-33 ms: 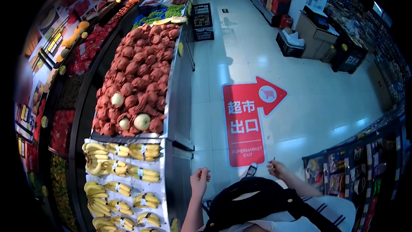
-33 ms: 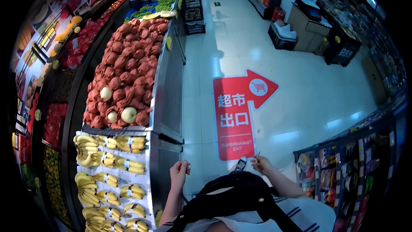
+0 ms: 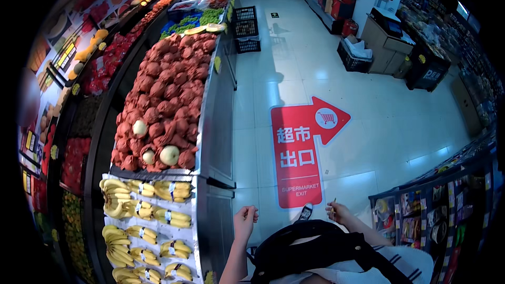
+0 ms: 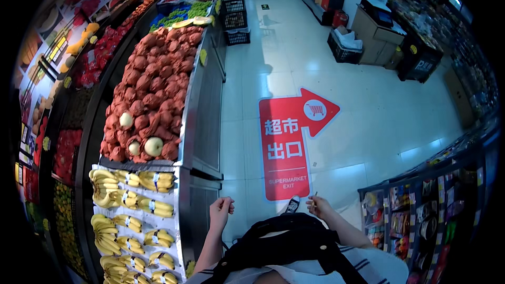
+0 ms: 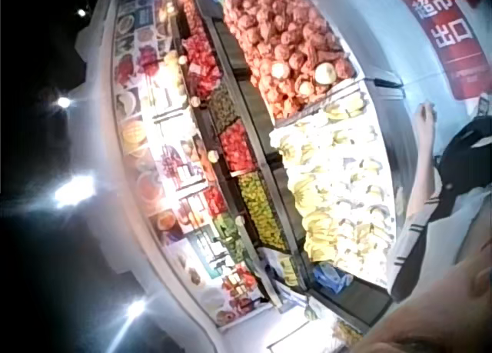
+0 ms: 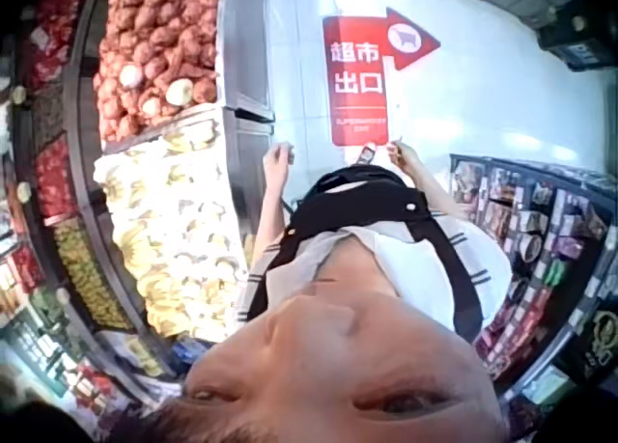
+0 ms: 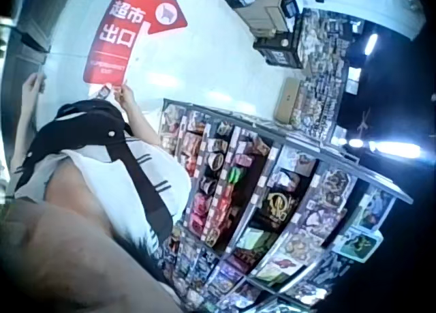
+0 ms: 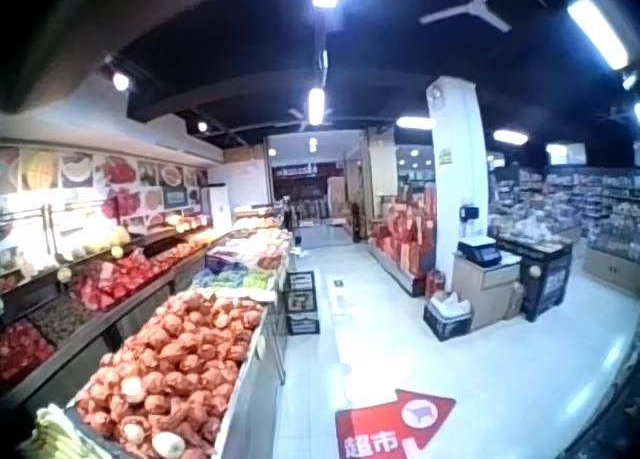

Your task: The person selects bananas and places them on a display, then picks up a halved melon and returns it. They retrieve a plastic bag, place bananas inside, and later pick up a persimmon, placing it in the bag as well. The person walks through the store multiple times between the fruit displays and the checkout area.

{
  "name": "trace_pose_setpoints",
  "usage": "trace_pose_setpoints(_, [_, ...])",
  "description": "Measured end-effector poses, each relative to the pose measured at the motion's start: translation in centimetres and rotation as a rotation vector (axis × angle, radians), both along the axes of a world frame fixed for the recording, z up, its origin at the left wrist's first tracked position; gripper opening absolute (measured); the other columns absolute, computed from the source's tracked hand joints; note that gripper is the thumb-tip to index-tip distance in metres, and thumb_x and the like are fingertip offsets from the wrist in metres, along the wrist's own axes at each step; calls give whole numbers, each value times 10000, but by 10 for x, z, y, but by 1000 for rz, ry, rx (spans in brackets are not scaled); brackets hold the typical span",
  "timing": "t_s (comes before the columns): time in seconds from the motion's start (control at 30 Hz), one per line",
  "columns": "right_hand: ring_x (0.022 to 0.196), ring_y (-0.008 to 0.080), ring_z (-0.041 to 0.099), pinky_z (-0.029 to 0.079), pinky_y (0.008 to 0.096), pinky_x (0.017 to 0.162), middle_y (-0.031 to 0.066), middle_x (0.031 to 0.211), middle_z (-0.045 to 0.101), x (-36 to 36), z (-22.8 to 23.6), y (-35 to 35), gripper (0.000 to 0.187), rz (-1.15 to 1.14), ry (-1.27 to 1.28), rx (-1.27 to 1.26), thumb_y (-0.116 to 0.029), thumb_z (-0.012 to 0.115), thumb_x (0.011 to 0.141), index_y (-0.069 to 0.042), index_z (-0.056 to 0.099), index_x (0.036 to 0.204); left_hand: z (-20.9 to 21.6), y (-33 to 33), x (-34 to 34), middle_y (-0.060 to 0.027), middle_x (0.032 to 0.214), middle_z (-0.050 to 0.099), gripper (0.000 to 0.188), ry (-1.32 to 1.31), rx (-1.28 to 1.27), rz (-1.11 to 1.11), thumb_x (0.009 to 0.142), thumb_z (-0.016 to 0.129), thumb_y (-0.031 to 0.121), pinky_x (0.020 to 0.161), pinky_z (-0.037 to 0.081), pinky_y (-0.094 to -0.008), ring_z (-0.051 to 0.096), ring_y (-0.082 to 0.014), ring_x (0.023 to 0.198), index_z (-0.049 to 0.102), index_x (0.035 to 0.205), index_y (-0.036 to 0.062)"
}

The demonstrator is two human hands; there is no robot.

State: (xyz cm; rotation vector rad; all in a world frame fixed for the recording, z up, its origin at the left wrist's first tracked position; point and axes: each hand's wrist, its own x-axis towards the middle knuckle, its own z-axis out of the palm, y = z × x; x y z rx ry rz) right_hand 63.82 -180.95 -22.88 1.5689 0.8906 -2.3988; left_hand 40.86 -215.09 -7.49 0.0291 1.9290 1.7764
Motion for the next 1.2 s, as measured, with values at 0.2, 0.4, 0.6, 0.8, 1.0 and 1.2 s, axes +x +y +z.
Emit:
trace_pose_setpoints(0.2, [653,194,577,512,303,581,104,893,625,2,-18,112,185,-178,126,-185,-166,539,965,-41,540,1101,-158,102,-24,-67,601,609,244,-114,-384,-221,895,599,174,505,477,-285,585,-145,513,646,747,-15])
trace_pose_setpoints(0.4, [703,173,585,498,306,657,116,920,652,-62,2,261,226,-303,228,-79,-156,568,953,-7,560,1123,-204,136,-47,-167,681,617,118,-778,-648,98,872,598,29,435,513,-396,636,-278,546,581,765,-18])
trace_pose_setpoints(0.6, [715,188,577,478,316,661,95,894,657,-116,1,424,212,-444,193,-112,-174,572,953,-25,570,1102,-241,274,-149,-171,798,652,134,-846,-635,0,884,605,83,557,570,-420,667,-298,653,594,914,-46])
trace_pose_setpoints(0.8, [691,192,581,466,300,654,94,835,657,-161,-37,585,133,-616,215,-164,-157,565,953,-31,595,985,-228,568,-311,-126,796,656,197,-503,-372,-123,902,609,179,551,560,-347,661,-229,649,614,941,-14])
trace_pose_setpoints(1.0, [726,178,609,522,296,666,71,861,640,-267,-80,787,170,-590,313,-208,-168,489,995,-23,576,982,-102,807,-411,-70,819,652,286,-211,-93,-247,947,596,266,622,540,-288,650,-153,711,621,1017,-10])
trace_pose_setpoints(1.2, [781,229,633,535,314,715,112,773,637,-488,-23,1140,234,-576,563,145,-218,550,961,-56,575,794,-179,801,-404,-112,822,655,258,-338,-180,-25,922,629,222,610,553,-324,652,-209,662,600,987,-26])
